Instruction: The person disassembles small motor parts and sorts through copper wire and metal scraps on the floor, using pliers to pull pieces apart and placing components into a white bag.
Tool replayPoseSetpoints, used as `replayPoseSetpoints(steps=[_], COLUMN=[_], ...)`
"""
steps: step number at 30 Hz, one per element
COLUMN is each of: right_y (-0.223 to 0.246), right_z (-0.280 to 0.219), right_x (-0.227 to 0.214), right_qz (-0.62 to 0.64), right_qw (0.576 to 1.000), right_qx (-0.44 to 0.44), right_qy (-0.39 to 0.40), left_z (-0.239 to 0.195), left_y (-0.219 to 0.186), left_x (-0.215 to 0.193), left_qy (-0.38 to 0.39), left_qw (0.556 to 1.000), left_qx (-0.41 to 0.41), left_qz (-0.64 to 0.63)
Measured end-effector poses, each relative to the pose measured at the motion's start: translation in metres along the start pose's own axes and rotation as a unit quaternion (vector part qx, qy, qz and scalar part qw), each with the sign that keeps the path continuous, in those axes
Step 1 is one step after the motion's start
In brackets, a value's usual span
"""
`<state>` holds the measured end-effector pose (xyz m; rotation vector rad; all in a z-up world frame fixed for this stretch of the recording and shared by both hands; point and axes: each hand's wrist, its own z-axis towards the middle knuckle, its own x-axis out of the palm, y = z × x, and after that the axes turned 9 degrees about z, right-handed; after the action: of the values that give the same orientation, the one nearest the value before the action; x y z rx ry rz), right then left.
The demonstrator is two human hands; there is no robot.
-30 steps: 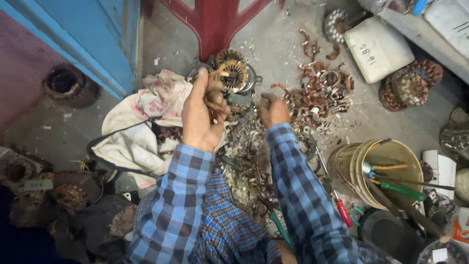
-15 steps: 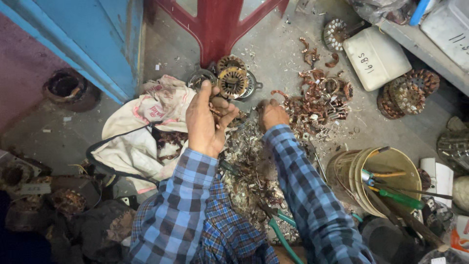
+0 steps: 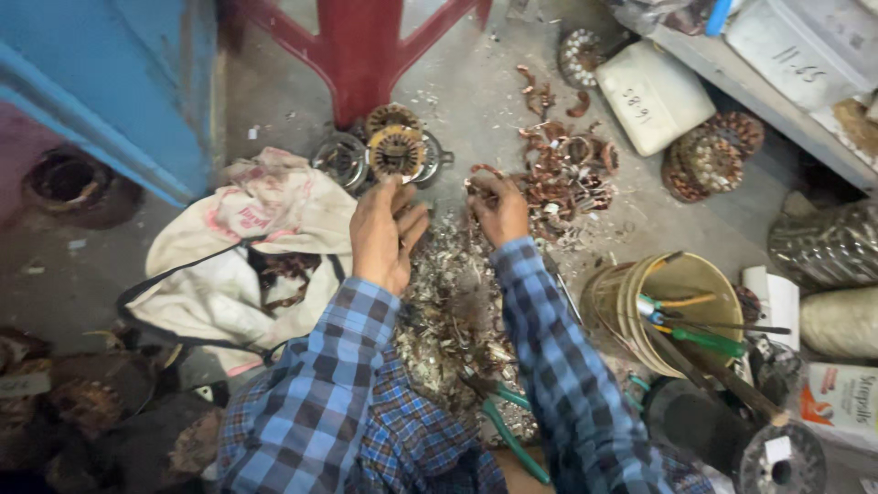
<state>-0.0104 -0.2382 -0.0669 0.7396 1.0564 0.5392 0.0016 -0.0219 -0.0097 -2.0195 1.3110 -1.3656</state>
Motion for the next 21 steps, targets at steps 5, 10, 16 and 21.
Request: replayPoseSetpoints(steps=[5, 10, 16, 21], right_y=[0.078, 0.064, -0.029, -0.062], right_z=[-0.04, -0.018, 0.04, 0.043], right_x=[-0.034, -0.059, -0.071, -0.053], right_qz=[0.131, 0.193, -0.205, -0.327], right_qw=[0.984, 0.964, 0.977, 0.916], right_qx=[-0.084, 0.182, 0.058, 0.171], right_qy=[0.092, 0.013, 0.005, 0.161], left_z=[-0.01, -0.017, -0.013, -0.012], left_y=[0.022, 0.006, -0.007, -0.024], left_x=[0.012, 0.018, 0.017, 0.014], left_qy=[0.085, 0.099, 0.119, 0.051], left_qw=[0.984, 0.975, 0.984, 0.995], left_qx=[-0.155, -0.196, -0.13, -0.078], left_qz=[-0.036, -0.021, 0.0, -0.024])
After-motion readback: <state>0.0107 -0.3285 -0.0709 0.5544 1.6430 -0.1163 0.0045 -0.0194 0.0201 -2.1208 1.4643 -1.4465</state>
